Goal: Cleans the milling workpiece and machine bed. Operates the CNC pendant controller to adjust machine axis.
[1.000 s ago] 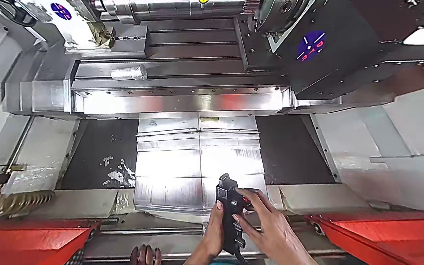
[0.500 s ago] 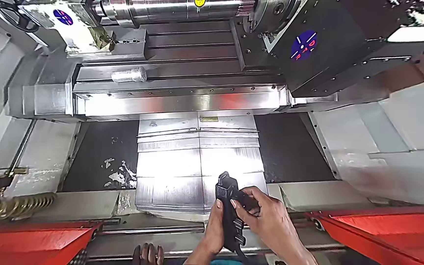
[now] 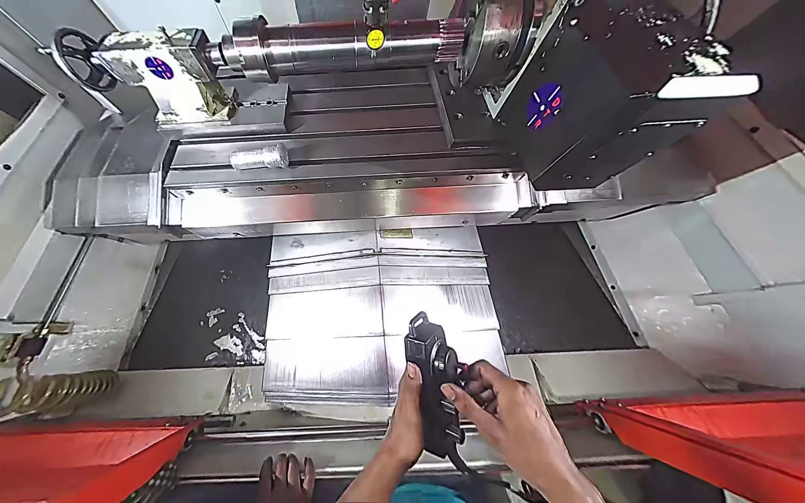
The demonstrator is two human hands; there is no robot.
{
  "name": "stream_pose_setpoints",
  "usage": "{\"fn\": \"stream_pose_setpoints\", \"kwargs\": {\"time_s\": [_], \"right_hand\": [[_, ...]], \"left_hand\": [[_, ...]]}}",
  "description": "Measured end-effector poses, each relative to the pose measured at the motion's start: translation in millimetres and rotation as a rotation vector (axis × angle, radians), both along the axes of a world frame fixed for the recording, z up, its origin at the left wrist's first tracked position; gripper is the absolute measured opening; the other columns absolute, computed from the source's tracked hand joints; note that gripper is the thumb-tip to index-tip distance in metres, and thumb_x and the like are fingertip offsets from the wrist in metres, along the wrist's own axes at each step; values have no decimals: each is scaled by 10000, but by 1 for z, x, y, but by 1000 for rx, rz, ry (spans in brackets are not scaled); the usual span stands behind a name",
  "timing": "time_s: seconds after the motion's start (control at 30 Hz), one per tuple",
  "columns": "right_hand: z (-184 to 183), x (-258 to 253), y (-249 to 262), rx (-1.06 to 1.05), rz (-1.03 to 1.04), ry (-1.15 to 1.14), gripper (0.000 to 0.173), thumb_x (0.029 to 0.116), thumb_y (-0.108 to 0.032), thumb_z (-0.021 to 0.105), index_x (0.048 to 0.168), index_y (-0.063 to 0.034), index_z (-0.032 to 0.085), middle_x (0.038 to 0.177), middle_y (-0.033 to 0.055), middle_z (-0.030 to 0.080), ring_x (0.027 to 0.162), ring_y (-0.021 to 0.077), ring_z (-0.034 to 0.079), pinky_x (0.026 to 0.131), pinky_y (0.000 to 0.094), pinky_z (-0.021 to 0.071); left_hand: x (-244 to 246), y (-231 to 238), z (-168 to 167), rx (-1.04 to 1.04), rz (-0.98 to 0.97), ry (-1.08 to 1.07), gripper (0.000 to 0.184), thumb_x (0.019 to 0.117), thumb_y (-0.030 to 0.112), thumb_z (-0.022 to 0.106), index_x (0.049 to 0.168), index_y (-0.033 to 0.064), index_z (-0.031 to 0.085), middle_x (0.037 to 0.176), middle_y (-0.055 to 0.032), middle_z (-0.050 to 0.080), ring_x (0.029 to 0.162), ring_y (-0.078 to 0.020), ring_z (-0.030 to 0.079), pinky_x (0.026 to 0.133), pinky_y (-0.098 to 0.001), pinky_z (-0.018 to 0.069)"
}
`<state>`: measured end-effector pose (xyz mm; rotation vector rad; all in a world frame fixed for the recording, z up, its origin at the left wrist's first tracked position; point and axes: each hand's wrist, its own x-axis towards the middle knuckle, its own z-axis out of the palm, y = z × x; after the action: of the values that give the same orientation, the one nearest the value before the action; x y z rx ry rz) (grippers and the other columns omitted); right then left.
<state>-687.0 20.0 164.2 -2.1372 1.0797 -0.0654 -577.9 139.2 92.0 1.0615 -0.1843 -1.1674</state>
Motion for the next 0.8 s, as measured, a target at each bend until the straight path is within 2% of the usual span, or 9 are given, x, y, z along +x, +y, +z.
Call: {"fn": "stream_pose_setpoints", "kwargs": {"time_s": [0.03,0.13,0.3,0.43,0.5,0.6,0.67,0.73,0.8], "right_hand": [[-2,-5,4,-15,44,-11,576,890,-700,588,937,-149,751,720,-23,722,625,131,695,577,426,578],[-7,-13,17,-120,141,-86,458,980,-564,558,906,-151,740,703,-5,697,625,146,685,563,401,566],[-7,-17,23,-351,196,-202,387,972,-477,599,898,-129,754,744,6,722,669,146,709,605,349,593],[-9,-21,23,-448,266,-274,361,984,-453,605,969,-126,758,835,16,747,757,146,727,666,309,604],[-6,-25,23,-434,265,-234,401,975,-508,601,993,-142,764,848,7,752,752,150,727,645,337,605],[2,-33,31,-351,305,-49,530,931,-617,604,975,-106,739,796,50,731,676,230,722,564,466,587],[5,-37,38,-262,367,50,484,990,-532,577,1016,-66,707,845,117,721,707,305,725,573,526,577],[4,-38,44,-262,383,51,426,1041,-440,505,1026,-56,689,875,136,713,734,322,726,579,518,576],[-3,-38,50,-268,332,-3,433,1060,-394,452,954,-54,699,812,127,698,719,312,716,579,507,563]], "left_hand": [[-1,-1,1,6,13,-35,1018,869,871,350,1386,0,451,1118,-46,718,1026,-106,698,934,-342,585],[-2,-1,3,0,30,-77,1024,892,859,315,1379,-32,447,1104,-69,720,1015,-125,702,931,-352,587],[-6,-1,10,-7,21,-37,949,933,814,273,1344,-14,487,1064,-88,722,977,-153,705,892,-364,594],[-9,2,15,-26,31,-15,934,932,810,300,1356,-1,488,1074,-81,722,988,-149,703,892,-365,594],[-10,3,14,-41,31,-25,912,951,790,272,1354,2,489,1072,-84,720,984,-154,703,893,-369,593],[-10,0,16,-86,57,7,878,981,755,187,1261,10,558,990,-97,737,899,-184,720,835,-379,610],[-8,-2,20,-97,80,11,859,995,719,166,1269,-17,514,976,-123,732,873,-216,728,820,-392,617],[-8,-3,24,-109,101,11,842,1008,694,167,1288,-29,494,978,-132,732,868,-224,730,818,-393,618],[-11,-3,28,-109,107,3,806,1022,657,152,1274,-24,501,965,-119,732,856,-211,728,817,-380,618]]}}
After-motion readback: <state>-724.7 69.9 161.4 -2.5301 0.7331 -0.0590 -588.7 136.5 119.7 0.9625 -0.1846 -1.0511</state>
